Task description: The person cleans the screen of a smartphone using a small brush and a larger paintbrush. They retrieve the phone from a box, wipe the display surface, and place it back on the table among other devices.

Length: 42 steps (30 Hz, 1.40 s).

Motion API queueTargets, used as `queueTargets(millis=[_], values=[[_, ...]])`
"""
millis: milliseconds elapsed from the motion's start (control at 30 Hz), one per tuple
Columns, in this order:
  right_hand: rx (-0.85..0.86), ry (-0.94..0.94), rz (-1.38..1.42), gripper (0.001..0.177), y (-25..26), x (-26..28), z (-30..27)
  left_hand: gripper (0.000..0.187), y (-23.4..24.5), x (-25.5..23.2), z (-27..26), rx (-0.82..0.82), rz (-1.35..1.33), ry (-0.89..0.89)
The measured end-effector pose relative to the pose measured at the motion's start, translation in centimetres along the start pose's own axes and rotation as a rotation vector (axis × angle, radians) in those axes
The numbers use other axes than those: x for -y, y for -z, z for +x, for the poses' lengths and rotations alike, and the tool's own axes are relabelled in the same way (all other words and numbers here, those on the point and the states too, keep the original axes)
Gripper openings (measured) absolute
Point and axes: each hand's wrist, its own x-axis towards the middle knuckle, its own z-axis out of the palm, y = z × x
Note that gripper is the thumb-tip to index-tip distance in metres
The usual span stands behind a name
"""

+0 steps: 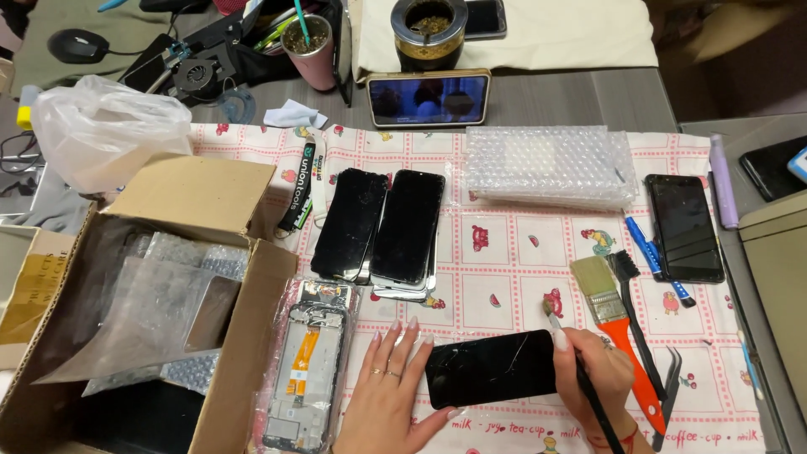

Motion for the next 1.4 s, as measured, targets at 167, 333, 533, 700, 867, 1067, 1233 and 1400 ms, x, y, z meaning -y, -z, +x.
queueTargets(millis=[167,333,533,700,867,1067,1233,1400], values=[[0.025,-0.083,0.062,0.014,0.5,0.7,0.2,0.089,-0.2,0.0,0.0,-0.023,0.005,-0.005],[0.051,-0.186,0.071,0.018,1.4,0.9,-0.6,0.091,-0.2,-0.2,-0.1,-0.016,0.030,0.009],[0.082,-0.319,0.198,0.017,2.5,2.9,1.1,0.090,-1.1,0.1,0.1,-0.071,0.103,-0.006],[0.298,-0.585,0.126,0.020,1.5,1.3,0.7,0.092,-1.6,0.1,0.1,-0.097,0.176,0.004],[0.271,-0.473,0.132,0.024,1.1,0.8,0.2,0.092,-1.5,-0.1,-0.1,-0.116,0.173,-0.023],[0.284,-0.451,0.218,0.027,1.8,2.1,1.7,0.083,0.8,-1.3,0.3,-0.077,0.042,-0.009],[0.214,-0.474,0.251,0.020,1.9,2.2,1.3,0.085,0.8,-1.3,0.0,-0.087,0.028,-0.009],[0.129,-0.540,0.443,0.023,2.6,3.7,1.8,0.091,0.5,-1.2,-0.5,-0.118,0.085,-0.039]])
